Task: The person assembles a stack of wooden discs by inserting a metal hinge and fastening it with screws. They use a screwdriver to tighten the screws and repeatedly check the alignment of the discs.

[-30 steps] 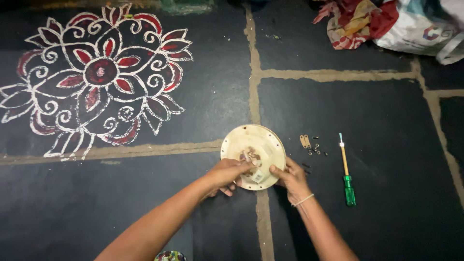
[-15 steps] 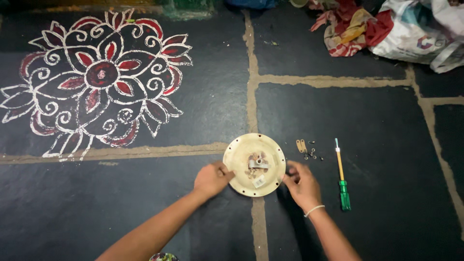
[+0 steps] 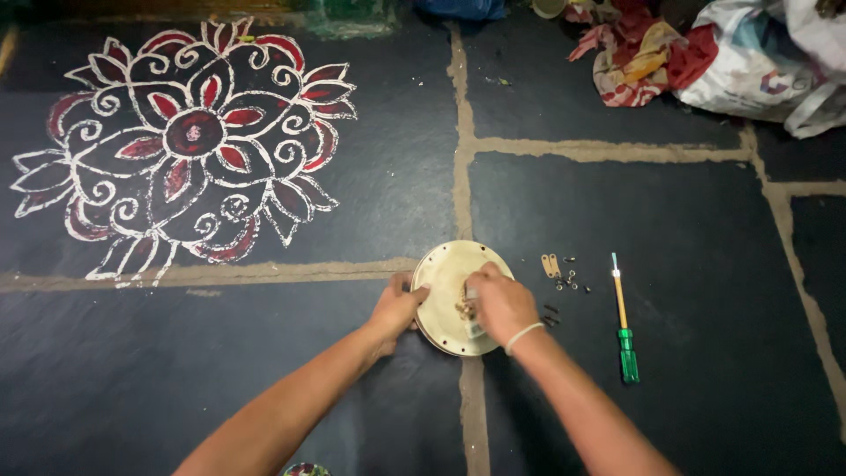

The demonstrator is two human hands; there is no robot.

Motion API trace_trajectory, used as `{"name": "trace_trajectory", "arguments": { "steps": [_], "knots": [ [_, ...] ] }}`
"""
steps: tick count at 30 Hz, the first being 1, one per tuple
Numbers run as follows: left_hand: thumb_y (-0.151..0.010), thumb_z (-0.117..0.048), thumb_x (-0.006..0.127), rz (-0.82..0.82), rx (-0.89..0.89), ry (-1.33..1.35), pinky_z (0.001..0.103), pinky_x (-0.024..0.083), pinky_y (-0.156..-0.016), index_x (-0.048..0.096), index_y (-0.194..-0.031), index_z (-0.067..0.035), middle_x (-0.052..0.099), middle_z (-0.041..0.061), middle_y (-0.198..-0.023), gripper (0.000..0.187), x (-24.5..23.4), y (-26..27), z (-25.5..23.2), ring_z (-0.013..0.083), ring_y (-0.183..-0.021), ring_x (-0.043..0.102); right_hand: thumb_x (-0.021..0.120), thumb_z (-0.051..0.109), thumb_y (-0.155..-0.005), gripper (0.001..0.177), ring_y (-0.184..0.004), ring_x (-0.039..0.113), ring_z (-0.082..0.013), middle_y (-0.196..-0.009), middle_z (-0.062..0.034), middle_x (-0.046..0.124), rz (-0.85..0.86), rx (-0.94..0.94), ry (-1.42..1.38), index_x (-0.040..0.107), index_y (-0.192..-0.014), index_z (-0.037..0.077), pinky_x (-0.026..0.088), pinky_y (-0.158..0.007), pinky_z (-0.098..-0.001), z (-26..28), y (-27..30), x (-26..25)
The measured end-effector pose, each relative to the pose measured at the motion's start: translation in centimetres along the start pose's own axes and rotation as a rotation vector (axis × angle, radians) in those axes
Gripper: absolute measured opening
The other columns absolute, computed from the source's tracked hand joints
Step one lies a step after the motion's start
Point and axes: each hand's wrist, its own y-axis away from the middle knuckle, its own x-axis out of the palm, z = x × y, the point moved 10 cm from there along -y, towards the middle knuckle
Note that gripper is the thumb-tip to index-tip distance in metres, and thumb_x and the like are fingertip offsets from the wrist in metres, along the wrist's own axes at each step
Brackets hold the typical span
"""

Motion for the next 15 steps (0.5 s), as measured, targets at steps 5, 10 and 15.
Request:
{"name": "trace_trajectory", "arguments": {
  "steps": [5, 10, 15],
  "knots": [
    [-0.084, -0.045, 0.076, -0.31, 0.489, -0.553, 0.044, 0.053, -0.082, 0.067, -0.124, -0.013, 0.072, 0.015, -0.108, 0.052, -1.4, 6.4, -11.4, 0.0336, -0.098, 0.069, 0.08, 0.004, -0.079, 0.03, -0.095, 0.07, -0.0344, -0.107, -0.0142, 0.066, -0.185, -0.099, -0.466, 0.065, -0.105, 0.005, 0.056, -0.08, -0.039, -3.6, 1.0, -0.7],
    [-0.086, -0.042, 0.07, -0.247, 0.771, -0.726, 0.048, 0.054, -0.087, 0.067, -0.125, -0.013, 0.068, 0.018, -0.121, 0.048, 2.6, 10.2, -16.5, 0.0391, -0.104, 0.068, 0.079, 0.003, -0.085, 0.025, -0.088, 0.068, -0.0191, -0.096, -0.0113, 0.07, -0.147, 0.13, -1.064, 0.065, -0.106, 0.002, 0.054, -0.081, -0.0346, -6.9, 2.3, 5.5],
    [-0.092, -0.046, 0.063, -0.181, 0.771, -0.669, 0.049, 0.053, -0.085, 0.064, -0.127, -0.015, 0.065, 0.018, -0.121, 0.047, 4.4, 9.0, -16.5, 0.0395, -0.103, 0.067, 0.081, 0.015, -0.083, 0.031, -0.079, 0.066, -0.0167, -0.091, -0.0126, 0.072, -0.135, 0.089, -0.713, 0.065, -0.108, 0.004, 0.054, -0.071, -0.035, -8.1, 2.2, 4.6]
  ]
}}
